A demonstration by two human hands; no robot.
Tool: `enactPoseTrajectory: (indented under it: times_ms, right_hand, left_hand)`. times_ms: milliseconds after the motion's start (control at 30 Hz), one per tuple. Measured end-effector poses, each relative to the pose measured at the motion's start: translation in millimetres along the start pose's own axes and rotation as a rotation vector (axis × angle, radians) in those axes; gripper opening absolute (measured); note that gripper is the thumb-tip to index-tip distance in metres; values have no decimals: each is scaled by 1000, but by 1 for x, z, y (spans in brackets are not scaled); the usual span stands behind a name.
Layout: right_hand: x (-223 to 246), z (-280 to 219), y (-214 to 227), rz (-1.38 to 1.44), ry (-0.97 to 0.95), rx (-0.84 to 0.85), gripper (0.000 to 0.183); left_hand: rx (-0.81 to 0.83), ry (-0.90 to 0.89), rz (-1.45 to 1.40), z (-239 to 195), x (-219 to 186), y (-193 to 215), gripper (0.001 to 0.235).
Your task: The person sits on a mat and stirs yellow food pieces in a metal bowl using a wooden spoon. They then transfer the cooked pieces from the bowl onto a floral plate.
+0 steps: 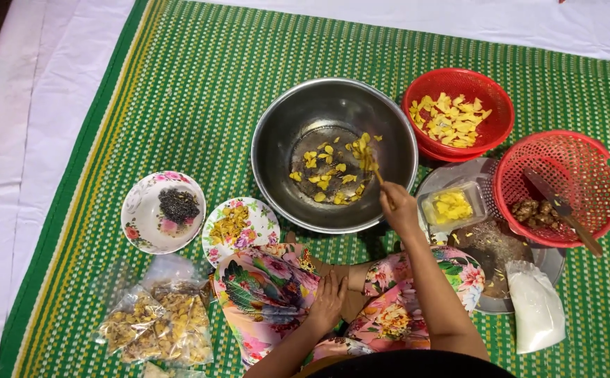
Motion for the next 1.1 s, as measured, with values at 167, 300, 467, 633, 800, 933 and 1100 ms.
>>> enactPoseTrajectory:
  times_ms: [167, 300, 467, 633, 800, 933, 1100]
  right_hand:
    - [35, -19, -7, 347, -67, 82, 24]
    - [25, -35, -56, 512, -130, 306, 28]
    - [9, -9, -13, 340, -155, 26, 24]
    - [3, 8, 3, 65, -12, -156, 23]
    - [11, 9, -47, 271, -29, 68, 32]
    - [51, 1, -57, 483, -44, 109, 29]
    - [68, -2, -98, 525, 24, 280, 26]
  left_hand:
    - [-10, -15, -18, 3, 1, 6, 83]
    - [-23, -9, -56, 2, 1, 11, 82]
    - [14, -6, -37, 1, 0, 4, 81]
    - [38, -22, -82, 3, -1, 10, 85]
    - [182, -25, -72, 4, -1, -13, 88]
    - [140, -26, -85, 3, -2, -16, 88]
    - [184, -38, -85, 2, -2, -18, 89]
Point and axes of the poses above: each hand's wrist, its own z-axis towards the middle knuckle, its own y-axis out of the back of the hand, x = y × z, the point moved 10 cm from there along z, towards the middle knuckle
